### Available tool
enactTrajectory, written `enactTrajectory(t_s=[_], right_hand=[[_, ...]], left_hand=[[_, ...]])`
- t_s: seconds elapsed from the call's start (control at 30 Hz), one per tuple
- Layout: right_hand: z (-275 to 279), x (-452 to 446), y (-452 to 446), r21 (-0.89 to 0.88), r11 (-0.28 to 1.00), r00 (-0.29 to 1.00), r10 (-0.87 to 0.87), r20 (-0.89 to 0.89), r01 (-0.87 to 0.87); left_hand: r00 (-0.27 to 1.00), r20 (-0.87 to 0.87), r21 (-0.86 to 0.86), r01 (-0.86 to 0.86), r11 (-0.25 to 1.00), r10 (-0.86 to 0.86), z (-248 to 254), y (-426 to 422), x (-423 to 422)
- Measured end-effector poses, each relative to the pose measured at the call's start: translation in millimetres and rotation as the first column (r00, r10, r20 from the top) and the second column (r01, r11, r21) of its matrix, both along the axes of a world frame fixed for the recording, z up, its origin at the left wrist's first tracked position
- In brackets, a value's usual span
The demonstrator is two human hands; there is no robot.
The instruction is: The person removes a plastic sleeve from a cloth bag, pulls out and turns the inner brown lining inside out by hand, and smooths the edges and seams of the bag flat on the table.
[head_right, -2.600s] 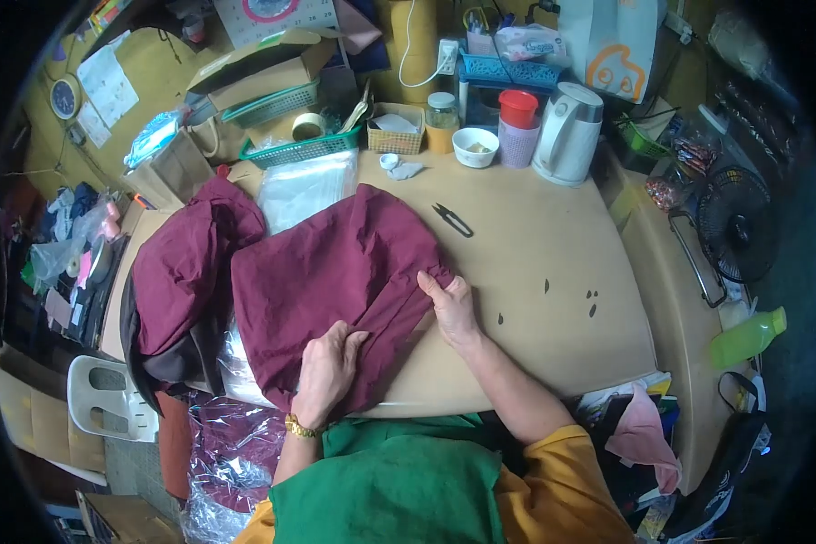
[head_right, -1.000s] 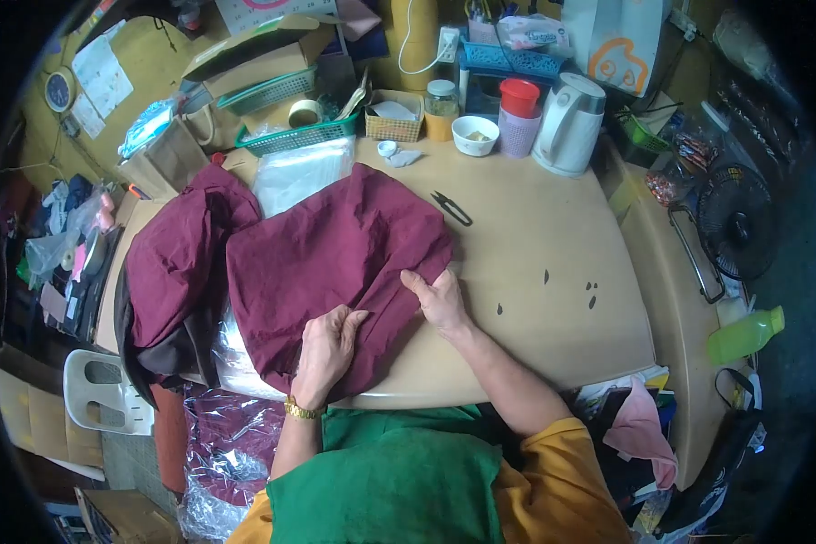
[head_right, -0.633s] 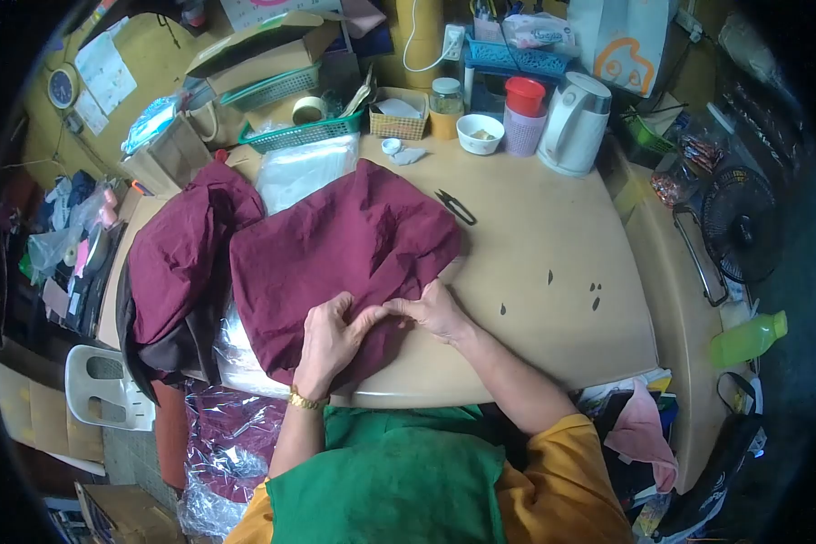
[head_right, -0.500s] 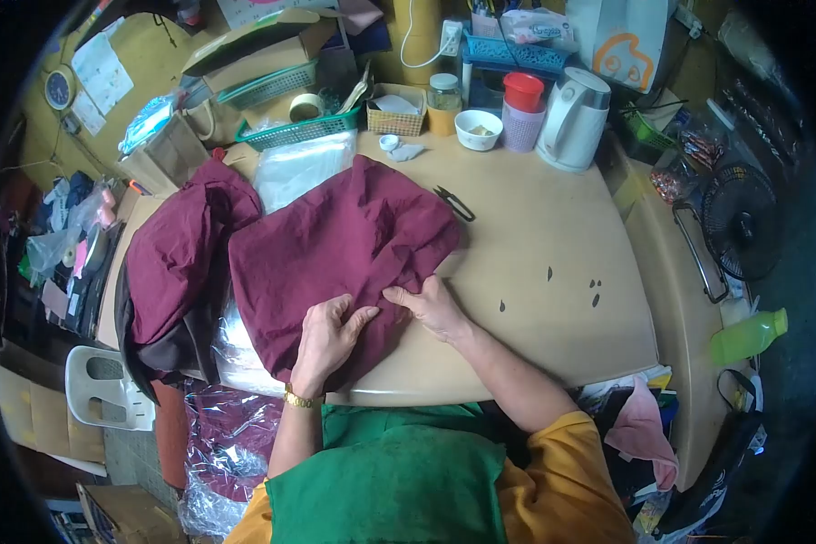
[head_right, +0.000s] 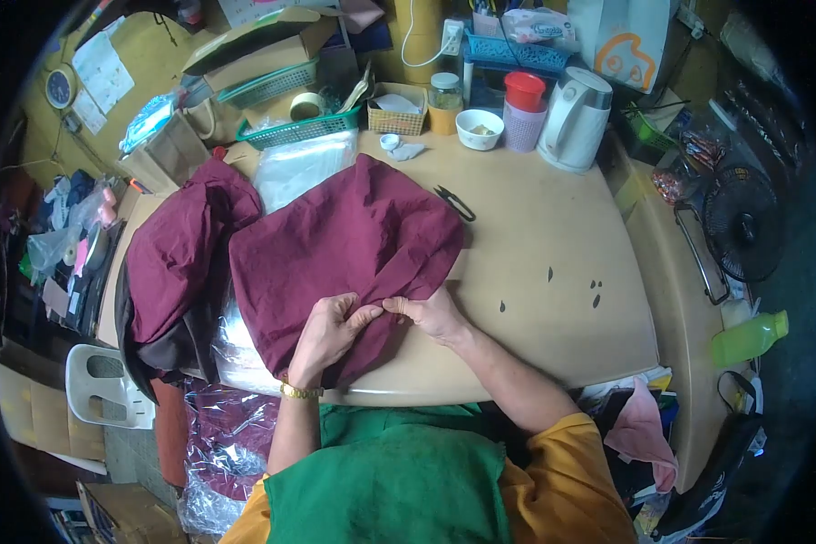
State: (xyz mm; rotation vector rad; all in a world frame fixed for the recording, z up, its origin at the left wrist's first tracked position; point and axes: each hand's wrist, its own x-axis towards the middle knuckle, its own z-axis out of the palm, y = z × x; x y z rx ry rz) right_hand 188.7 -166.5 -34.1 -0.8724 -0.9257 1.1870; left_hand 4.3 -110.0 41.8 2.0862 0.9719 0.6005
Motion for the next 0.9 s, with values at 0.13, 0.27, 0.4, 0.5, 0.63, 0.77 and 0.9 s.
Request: enactTrajectory(t_s=[0.13, 0.27, 0.4, 0.5, 0.63, 0.77, 0.9], right_hand=[[8, 0, 0, -0.015, 0.999, 0.999, -0.041, 0.031, 0.042], [19, -2, 3, -0.258, 0.960, 0.987, 0.073, -0.144, -0.109], [19, 1, 1, -0.234, 0.953, 0.974, 0.159, -0.161, -0.194], [-4, 4, 5, -0.127, 0.990, 0.992, 0.045, -0.122, -0.060], [-19, 6, 10, 0.078, 0.994, 0.996, -0.076, 0.053, 0.072], [-2, 3, 7, 0.078, 0.994, 0.992, -0.087, 0.087, 0.080], [2, -2, 7, -0.139, 0.989, 0.998, 0.058, 0.034, -0.053]], left_hand=[[0.998, 0.016, -0.060, 0.064, 0.996, -0.063, 6, 1, -1], [0.996, 0.068, 0.141, -0.062, 0.988, 0.053, 0, -8, 9], [0.994, 0.063, 0.047, -0.094, 0.994, 0.091, 9, -11, 9], [0.999, -0.028, 0.006, -0.042, 0.999, 0.043, 10, -9, 6], [0.999, -0.037, -0.110, 0.012, 0.994, -0.016, -5, -4, 5], [0.999, -0.016, -0.051, 0.047, 0.998, -0.048, -4, -5, 11], [0.994, 0.112, -0.008, -0.014, 1.000, 0.015, 1, -11, 12]])
